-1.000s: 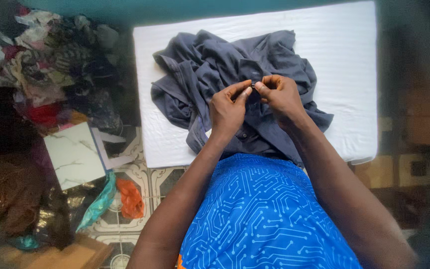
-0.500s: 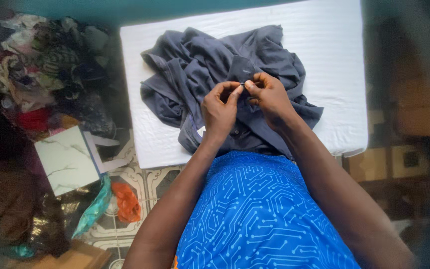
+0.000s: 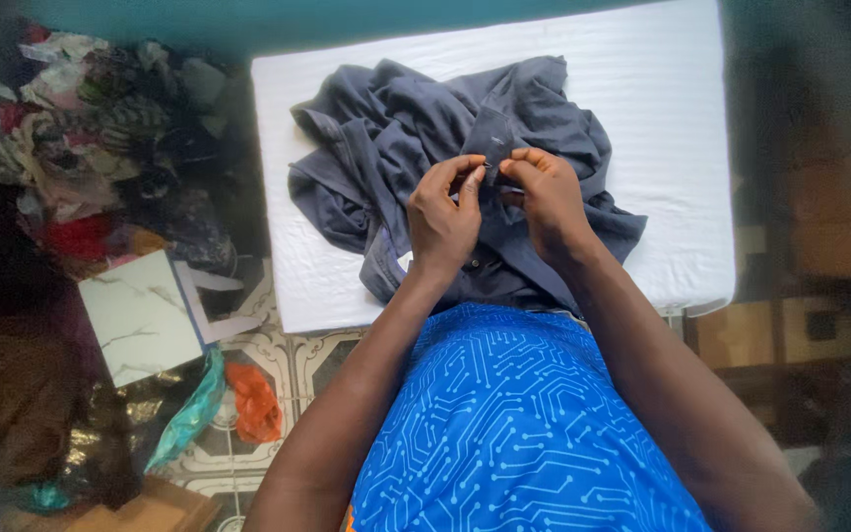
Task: The person fastens buttons on the cuff and along the front placket of a dark-colored shirt while it is laid on a white surface.
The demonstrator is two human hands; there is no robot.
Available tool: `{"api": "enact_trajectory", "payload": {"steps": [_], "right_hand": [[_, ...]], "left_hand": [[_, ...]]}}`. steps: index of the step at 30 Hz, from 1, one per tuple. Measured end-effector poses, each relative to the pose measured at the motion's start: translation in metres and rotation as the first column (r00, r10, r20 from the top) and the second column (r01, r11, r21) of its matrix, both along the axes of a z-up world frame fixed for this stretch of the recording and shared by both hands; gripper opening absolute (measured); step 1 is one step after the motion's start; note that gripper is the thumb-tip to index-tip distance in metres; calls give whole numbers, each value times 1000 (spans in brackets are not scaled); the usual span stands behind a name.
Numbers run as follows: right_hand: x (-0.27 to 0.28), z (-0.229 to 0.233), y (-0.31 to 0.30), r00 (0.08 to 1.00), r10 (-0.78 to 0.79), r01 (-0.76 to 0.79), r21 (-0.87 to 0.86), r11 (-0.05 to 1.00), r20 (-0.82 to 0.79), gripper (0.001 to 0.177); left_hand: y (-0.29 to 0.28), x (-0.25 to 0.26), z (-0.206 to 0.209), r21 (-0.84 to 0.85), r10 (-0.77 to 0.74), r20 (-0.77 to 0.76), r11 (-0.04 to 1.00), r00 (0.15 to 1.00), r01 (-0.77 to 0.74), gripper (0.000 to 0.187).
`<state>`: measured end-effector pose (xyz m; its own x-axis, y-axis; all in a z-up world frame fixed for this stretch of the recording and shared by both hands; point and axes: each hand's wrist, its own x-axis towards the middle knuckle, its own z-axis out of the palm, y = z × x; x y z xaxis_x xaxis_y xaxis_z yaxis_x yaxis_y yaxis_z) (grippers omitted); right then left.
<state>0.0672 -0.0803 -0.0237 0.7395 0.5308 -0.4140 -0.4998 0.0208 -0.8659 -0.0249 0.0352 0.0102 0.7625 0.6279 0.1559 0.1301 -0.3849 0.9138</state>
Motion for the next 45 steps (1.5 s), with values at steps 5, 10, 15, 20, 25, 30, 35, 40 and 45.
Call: {"api": "enact_trajectory", "payload": {"steps": [5, 10, 15, 20, 25, 30, 35, 40, 45], "right_hand": [[-5, -13, 0, 967, 49, -37, -52, 998, 250, 16], [-12, -3, 1, 734, 55, 74, -159, 984, 677, 11], [-18, 20, 6, 411, 150, 180, -241, 954, 899, 18], [-15, 31, 5, 213, 242, 197, -284, 938, 947, 22], [-16, 19, 9, 575, 44, 148, -157, 976, 817, 13], [-10, 10, 13, 871, 14, 93, -194, 977, 492, 14], [-11, 9, 13, 965, -12, 48, -134, 990, 262, 13], [-13, 5, 13, 966, -109, 127, -64, 990, 233, 27], [-8, -5, 10, 983, -140, 139, 15, 990, 122, 28]], "left_hand": [[3, 0, -5, -65, 40, -41, 997, 998, -42, 18], [4, 3, -13, -237, -11, -38, 972, 999, 1, 27], [3, 2, -16, -288, 19, -51, 957, 999, -33, 27], [10, -1, -16, -232, -17, -88, 973, 996, -4, 26], [13, -1, -18, -242, -63, -68, 969, 996, 45, 23], [11, -3, -7, -6, -17, -22, 1000, 1000, 17, 10], [9, -3, -3, 95, 21, -25, 995, 999, -18, 9], [6, -4, -5, 103, -20, -62, 994, 998, 26, 9], [4, -5, -5, -1, 24, -32, 1000, 999, -24, 13]]}}
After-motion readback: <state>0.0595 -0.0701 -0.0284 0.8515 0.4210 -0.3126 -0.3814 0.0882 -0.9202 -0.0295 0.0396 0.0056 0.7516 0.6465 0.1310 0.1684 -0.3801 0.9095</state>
